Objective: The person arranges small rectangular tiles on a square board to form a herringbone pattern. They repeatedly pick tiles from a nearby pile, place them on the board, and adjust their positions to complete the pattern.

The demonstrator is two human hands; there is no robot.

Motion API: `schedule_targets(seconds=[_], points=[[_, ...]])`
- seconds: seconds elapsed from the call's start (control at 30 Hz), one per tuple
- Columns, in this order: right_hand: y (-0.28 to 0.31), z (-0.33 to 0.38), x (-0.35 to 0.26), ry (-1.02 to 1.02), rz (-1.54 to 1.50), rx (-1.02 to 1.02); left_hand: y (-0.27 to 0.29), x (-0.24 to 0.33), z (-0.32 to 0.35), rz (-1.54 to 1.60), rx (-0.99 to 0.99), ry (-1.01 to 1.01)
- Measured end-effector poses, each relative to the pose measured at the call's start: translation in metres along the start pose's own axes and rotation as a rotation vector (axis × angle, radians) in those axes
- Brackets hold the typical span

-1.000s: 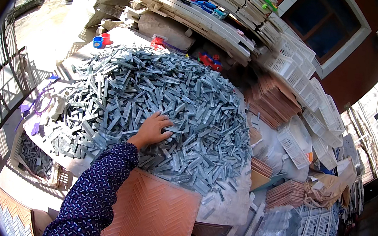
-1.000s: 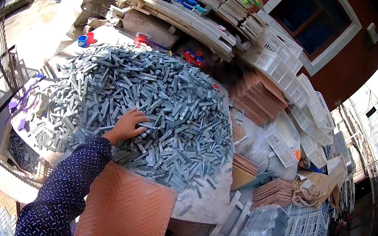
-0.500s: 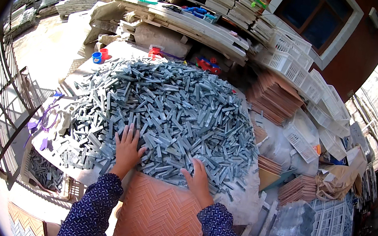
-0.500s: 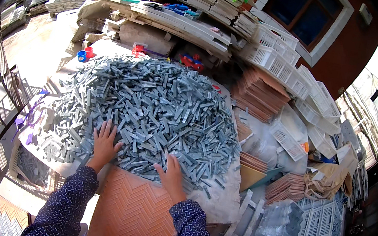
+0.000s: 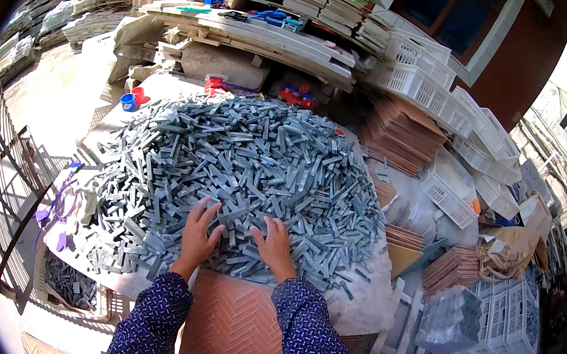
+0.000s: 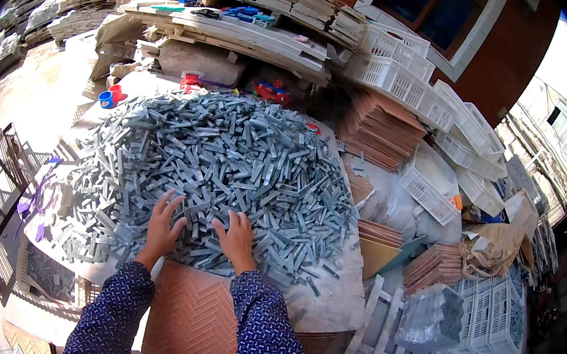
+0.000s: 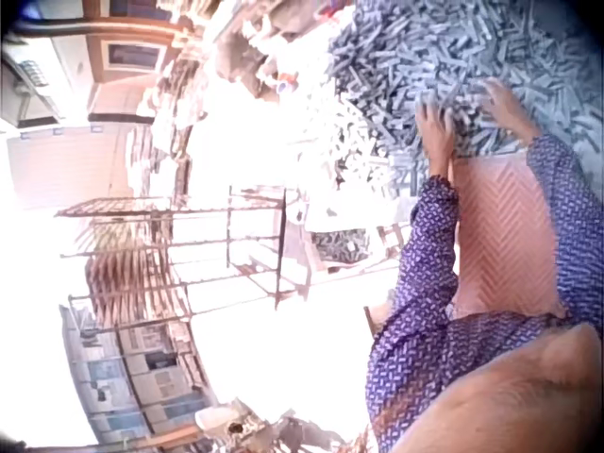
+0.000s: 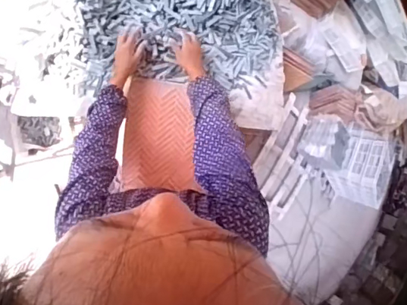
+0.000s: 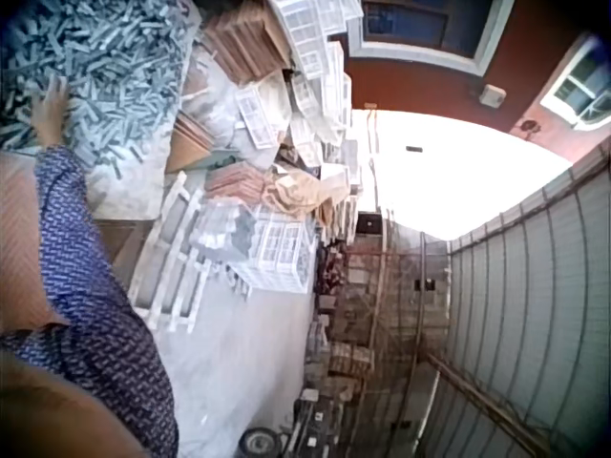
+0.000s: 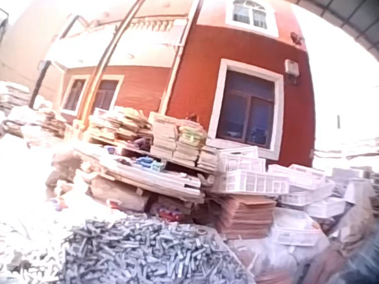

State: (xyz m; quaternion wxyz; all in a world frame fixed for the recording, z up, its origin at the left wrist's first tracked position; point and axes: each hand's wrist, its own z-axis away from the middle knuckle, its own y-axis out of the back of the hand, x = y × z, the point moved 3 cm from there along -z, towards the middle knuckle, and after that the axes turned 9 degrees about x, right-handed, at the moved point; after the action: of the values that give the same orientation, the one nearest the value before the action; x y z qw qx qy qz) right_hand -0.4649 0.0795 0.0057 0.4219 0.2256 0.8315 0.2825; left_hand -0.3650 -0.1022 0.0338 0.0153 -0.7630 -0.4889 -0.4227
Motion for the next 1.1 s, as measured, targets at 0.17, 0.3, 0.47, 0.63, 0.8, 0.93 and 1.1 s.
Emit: schedule_targets(seconds=[0.17, 0.3, 0.47, 0.63, 0.8, 0.93, 1.1], points=[[-0.006, -0.002, -0.011, 0.050, 0.037, 0.001, -0.024, -0.016, 0.015, -0.209, -0.052, 0.043], [-0.005, 0.006, -0.007, 0.110, -0.076, 0.007, -0.028, -0.005, 0.012, 0.042, -0.152, 0.099], [-0.007, 0.000, -0.011, -0.008, -0.093, -0.121, -0.035, -0.001, 0.017, -0.028, -0.035, 0.089], [0.006, 0.006, -0.011, -0.037, -0.133, -0.244, -0.037, 0.006, 0.029, -0.020, -0.051, 0.199], [0.004, -0.005, 0.001, -0.118, -0.253, -0.280, -0.046, 0.010, 0.022, 0.009, -0.138, 0.292], [0.014, 0.012, -0.001, -0.116, -0.460, -0.257, -0.032, 0.019, 0.037, 0.093, -0.228, 0.357], [0.039, 0.033, -0.014, -0.107, -0.526, -0.304, -0.025, 0.026, 0.064, 0.383, -0.222, 0.446]])
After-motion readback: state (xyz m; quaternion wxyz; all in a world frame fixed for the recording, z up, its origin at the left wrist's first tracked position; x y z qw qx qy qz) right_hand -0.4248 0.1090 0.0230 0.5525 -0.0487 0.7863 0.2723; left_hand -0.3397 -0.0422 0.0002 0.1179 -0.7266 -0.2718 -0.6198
